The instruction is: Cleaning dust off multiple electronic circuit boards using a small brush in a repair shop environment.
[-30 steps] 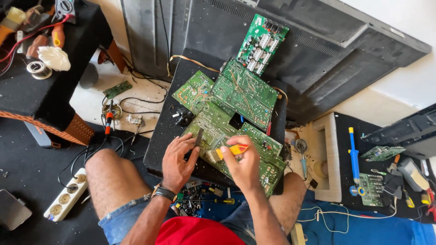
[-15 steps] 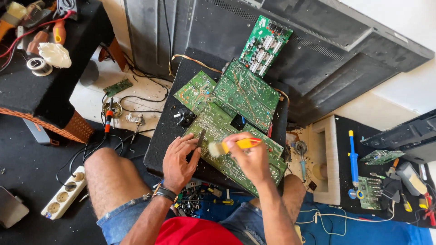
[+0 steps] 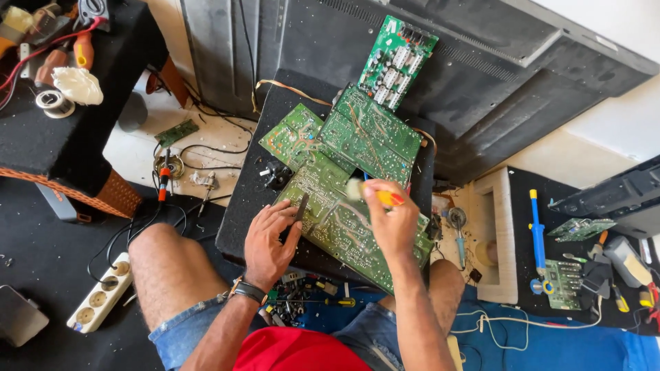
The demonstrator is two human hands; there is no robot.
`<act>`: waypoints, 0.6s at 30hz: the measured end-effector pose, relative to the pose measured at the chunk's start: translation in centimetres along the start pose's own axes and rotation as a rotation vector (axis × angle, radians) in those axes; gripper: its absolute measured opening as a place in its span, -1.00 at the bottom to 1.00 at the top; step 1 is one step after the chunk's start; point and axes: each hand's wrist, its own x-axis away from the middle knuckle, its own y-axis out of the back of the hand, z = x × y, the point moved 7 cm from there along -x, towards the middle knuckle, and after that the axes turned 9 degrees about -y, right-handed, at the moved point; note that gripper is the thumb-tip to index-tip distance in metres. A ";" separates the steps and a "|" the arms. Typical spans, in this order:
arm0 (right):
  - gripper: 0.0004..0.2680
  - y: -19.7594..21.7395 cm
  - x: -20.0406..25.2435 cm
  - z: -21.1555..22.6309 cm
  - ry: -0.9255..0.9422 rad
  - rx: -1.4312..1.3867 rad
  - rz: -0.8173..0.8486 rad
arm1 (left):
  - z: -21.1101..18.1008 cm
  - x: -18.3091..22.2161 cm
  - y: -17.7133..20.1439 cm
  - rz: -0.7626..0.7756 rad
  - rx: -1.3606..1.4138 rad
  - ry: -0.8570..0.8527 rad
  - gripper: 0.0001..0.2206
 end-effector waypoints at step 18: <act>-0.34 7.6 -1.6 -7.4 -0.451 -0.140 -0.189 | -0.2 -0.2 -0.2 -0.013 -0.028 0.005 -0.85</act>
